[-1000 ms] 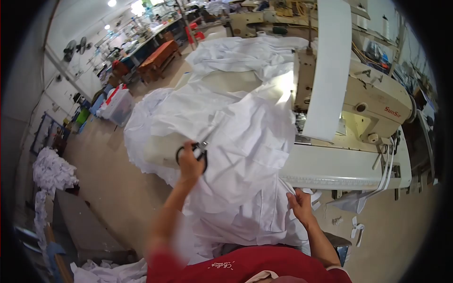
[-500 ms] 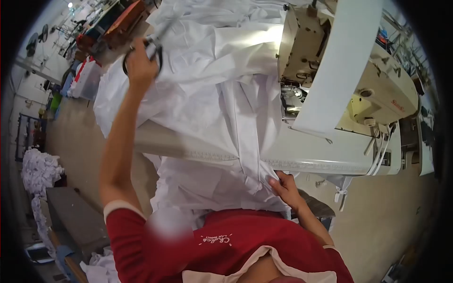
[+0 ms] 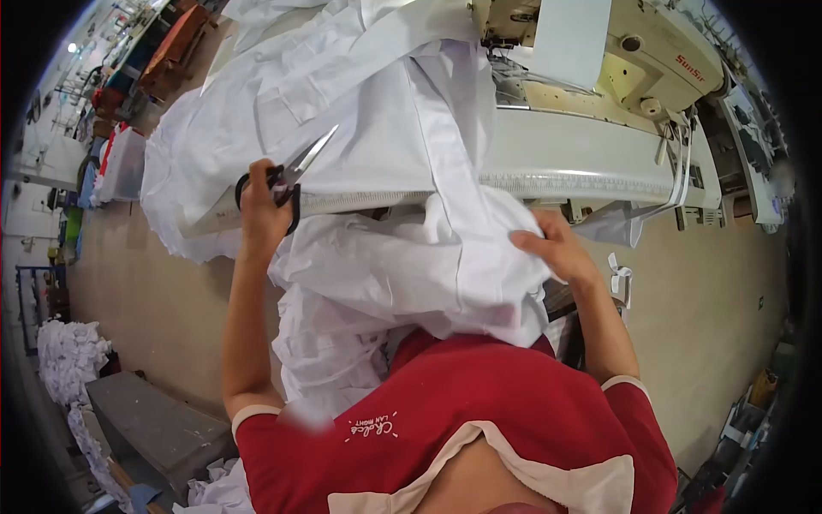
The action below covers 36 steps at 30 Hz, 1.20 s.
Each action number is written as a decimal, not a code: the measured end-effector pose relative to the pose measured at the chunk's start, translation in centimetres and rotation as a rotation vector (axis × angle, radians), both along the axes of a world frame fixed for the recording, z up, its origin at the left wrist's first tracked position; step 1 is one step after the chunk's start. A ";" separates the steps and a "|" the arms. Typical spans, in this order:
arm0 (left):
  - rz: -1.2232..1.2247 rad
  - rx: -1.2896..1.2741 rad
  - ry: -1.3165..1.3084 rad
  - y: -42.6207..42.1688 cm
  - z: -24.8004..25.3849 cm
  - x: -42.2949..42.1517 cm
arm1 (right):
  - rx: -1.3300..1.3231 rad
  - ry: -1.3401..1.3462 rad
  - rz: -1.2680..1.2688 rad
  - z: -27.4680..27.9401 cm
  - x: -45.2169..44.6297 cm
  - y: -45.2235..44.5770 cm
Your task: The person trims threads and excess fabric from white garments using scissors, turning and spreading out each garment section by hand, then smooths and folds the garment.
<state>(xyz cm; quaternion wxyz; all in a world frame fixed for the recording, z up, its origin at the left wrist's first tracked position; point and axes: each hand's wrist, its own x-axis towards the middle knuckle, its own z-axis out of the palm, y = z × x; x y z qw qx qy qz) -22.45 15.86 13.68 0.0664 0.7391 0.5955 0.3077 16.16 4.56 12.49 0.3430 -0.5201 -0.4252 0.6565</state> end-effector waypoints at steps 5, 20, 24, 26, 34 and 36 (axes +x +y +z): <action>0.057 0.308 0.049 -6.5 -2.4 0.4 | 0.132 -0.191 0.066 -4.3 -0.5 0.7; -0.504 -0.712 0.000 -7.3 1.3 5.6 | 0.144 0.344 -0.244 -4.9 -5.4 0.0; -0.630 -0.716 0.058 -4.8 1.4 6.7 | 0.127 0.318 -0.196 -5.5 -5.1 0.8; -0.667 -0.755 0.055 -3.8 1.4 7.1 | 0.130 0.362 -0.219 -5.8 -5.2 0.5; -0.726 -0.936 0.172 -1.9 4.7 12.5 | 0.061 0.410 -0.229 -5.2 -5.2 -0.2; -0.753 -0.882 0.192 -1.9 4.5 12.7 | 0.053 0.402 -0.234 -5.2 -5.1 -0.4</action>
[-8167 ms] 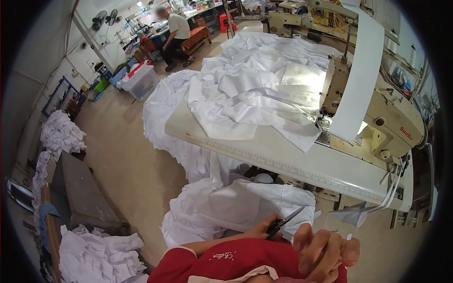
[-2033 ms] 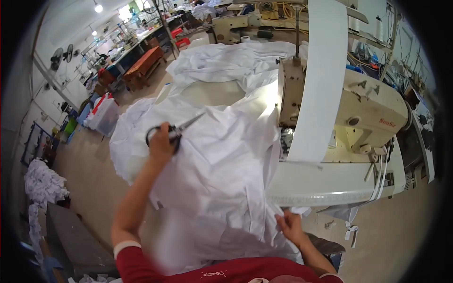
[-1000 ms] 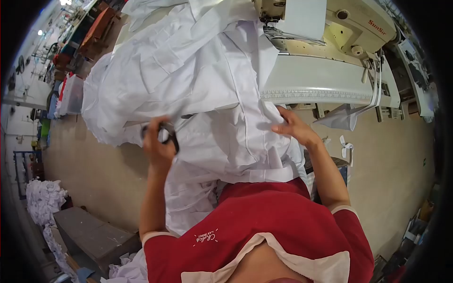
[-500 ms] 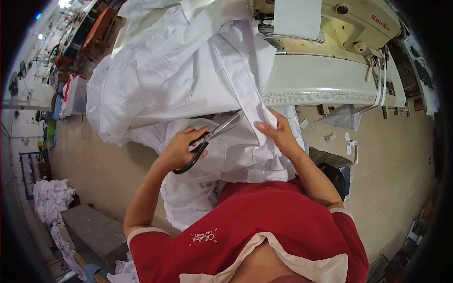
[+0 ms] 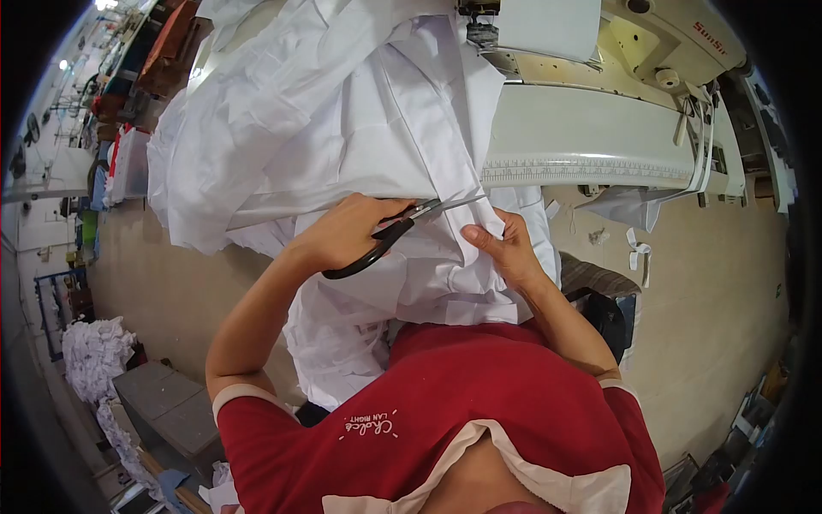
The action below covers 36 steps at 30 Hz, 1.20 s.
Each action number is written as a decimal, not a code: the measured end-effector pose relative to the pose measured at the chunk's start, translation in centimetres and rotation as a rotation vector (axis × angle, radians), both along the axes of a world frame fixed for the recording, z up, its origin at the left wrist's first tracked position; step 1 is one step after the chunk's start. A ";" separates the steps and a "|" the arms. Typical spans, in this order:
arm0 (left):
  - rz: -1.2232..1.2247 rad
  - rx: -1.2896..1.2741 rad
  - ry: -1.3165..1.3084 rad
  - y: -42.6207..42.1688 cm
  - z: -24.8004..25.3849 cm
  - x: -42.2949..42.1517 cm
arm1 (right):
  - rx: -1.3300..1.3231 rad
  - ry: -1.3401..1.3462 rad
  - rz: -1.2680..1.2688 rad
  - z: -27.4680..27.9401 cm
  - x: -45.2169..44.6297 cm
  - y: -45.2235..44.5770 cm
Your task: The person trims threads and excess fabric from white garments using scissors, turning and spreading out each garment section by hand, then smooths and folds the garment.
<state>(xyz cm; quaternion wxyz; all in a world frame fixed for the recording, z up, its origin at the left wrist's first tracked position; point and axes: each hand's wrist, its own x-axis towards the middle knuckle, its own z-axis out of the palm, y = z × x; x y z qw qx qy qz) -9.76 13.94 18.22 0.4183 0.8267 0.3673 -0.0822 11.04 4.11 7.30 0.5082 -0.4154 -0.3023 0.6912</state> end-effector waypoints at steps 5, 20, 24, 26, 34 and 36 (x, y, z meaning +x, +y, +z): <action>-0.047 0.023 0.011 0.5 1.2 0.8 | 0.003 0.046 0.009 -0.2 0.1 -0.4; -0.006 0.108 -0.098 -0.2 -1.2 2.0 | -0.029 0.048 0.079 -0.7 0.6 -1.1; 0.030 0.143 -0.059 -1.3 -1.3 1.4 | 0.021 -0.068 0.130 -1.5 0.8 -2.1; 0.181 0.182 -0.211 -3.3 -3.2 -0.7 | 0.081 -0.164 0.099 -0.6 1.4 -2.1; 0.240 0.011 -0.207 -7.8 -10.1 -4.6 | 0.747 -0.810 0.459 5.3 1.6 -3.1; 0.358 -0.010 -0.202 -9.0 -11.5 -8.3 | 0.668 -0.966 0.665 4.0 4.1 -2.9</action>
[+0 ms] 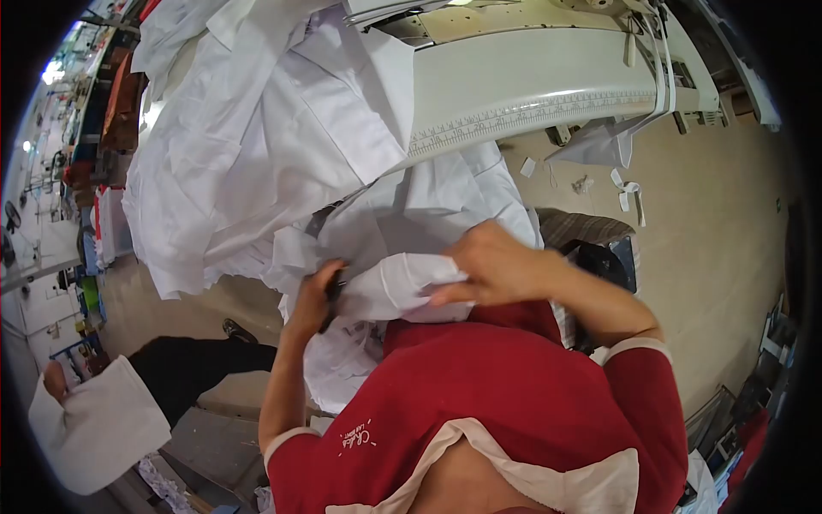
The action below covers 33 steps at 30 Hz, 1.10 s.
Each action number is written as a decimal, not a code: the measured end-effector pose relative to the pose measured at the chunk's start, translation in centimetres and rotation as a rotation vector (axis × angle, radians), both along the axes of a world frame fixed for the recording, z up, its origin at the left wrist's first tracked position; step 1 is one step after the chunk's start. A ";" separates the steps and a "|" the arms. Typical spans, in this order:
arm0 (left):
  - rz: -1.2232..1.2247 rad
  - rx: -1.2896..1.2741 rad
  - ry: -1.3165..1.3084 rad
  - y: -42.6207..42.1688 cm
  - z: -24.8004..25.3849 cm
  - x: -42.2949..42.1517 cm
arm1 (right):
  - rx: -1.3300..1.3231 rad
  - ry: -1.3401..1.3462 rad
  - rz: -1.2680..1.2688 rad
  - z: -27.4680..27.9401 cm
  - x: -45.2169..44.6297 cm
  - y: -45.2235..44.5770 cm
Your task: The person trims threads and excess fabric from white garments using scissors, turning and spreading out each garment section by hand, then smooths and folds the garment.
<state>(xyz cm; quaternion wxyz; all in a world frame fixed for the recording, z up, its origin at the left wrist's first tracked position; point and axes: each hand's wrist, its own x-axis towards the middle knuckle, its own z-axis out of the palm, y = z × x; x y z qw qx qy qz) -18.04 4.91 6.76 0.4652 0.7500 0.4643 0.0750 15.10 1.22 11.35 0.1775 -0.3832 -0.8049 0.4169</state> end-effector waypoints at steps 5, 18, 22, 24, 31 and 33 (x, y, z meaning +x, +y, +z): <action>0.607 -0.023 -0.009 -2.2 9.2 -9.1 | -0.082 -0.501 0.043 -3.4 4.4 1.3; 0.029 0.976 0.286 -0.2 7.5 -5.1 | 0.055 -0.326 -0.727 5.0 14.4 1.0; -0.050 1.030 0.365 0.8 -2.9 -3.0 | 0.307 -0.757 -0.821 -5.9 13.9 1.9; 0.007 1.015 0.427 0.6 -4.6 -1.7 | 0.497 -0.748 -0.982 -10.1 13.4 1.4; 0.155 1.076 0.378 -3.5 -4.4 -1.1 | 0.247 -0.264 -0.685 -14.6 5.1 -5.5; 0.202 1.146 0.240 -3.3 -3.9 -1.1 | 0.175 -0.470 -0.622 -12.8 5.7 -3.6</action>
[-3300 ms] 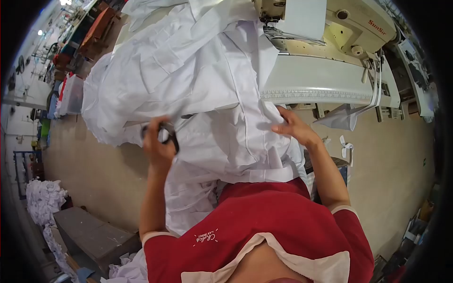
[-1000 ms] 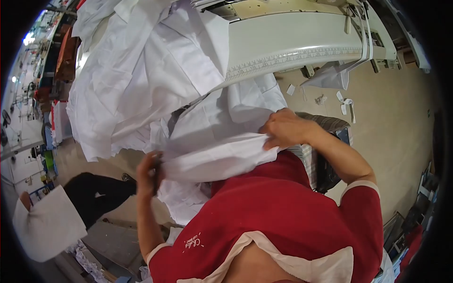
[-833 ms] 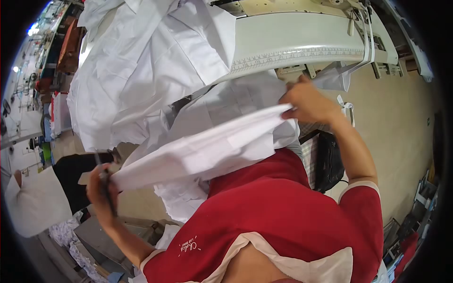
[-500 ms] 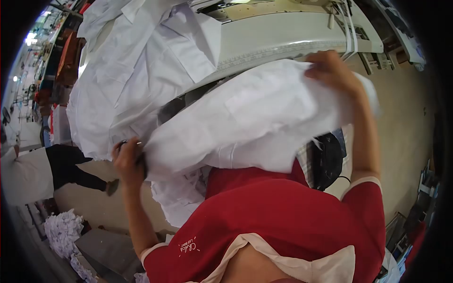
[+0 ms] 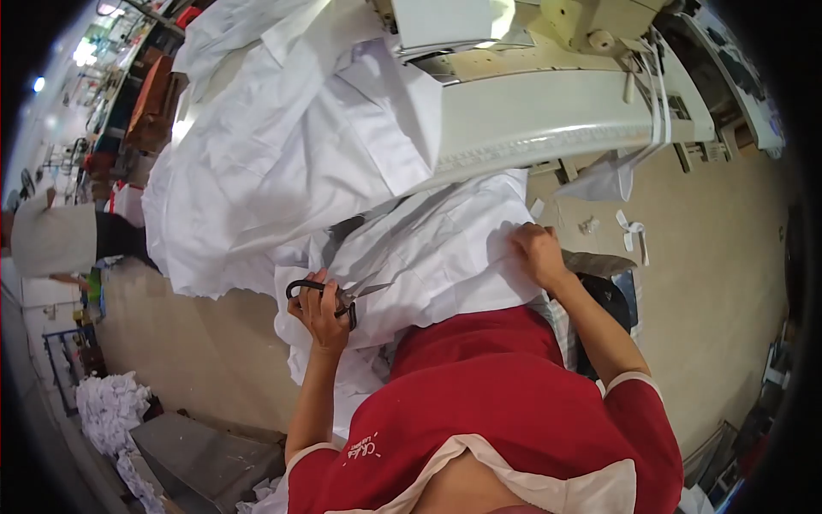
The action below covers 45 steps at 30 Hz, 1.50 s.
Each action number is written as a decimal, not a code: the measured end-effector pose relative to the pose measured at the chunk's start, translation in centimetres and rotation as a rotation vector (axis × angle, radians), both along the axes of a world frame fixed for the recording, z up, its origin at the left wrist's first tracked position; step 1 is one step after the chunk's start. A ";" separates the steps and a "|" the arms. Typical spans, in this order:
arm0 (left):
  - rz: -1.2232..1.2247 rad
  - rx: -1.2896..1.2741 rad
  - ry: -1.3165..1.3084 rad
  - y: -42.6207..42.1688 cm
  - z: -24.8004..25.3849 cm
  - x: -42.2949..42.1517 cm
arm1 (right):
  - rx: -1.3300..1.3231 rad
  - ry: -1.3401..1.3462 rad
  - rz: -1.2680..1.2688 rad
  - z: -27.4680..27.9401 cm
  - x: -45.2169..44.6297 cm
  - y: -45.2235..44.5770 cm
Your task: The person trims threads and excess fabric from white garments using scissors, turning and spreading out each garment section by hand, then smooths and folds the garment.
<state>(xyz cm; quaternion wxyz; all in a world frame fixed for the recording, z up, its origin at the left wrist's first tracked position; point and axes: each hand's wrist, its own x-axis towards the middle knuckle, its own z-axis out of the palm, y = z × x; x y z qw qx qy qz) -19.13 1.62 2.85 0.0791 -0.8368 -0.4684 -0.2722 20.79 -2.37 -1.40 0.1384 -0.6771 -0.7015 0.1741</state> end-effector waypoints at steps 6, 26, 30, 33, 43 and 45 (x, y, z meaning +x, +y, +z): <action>-0.031 0.267 -0.243 5.1 6.2 0.4 | -0.090 1.208 -0.146 11.7 -5.1 7.4; 0.218 -0.078 -0.362 22.8 20.0 -5.8 | 0.227 0.582 0.032 19.1 -11.3 13.1; 0.102 -0.001 -0.377 21.0 20.4 -6.9 | 0.078 1.454 0.020 16.8 -13.7 20.1; 0.230 -0.018 -0.364 17.6 21.4 -8.3 | -0.299 1.972 -0.184 17.9 -14.4 25.0; 0.499 0.048 -0.155 2.5 22.8 -17.3 | -0.277 1.962 0.164 23.9 -21.2 22.2; 0.434 0.154 -0.328 -0.5 22.4 -18.6 | -0.084 1.895 0.166 26.5 -19.7 17.5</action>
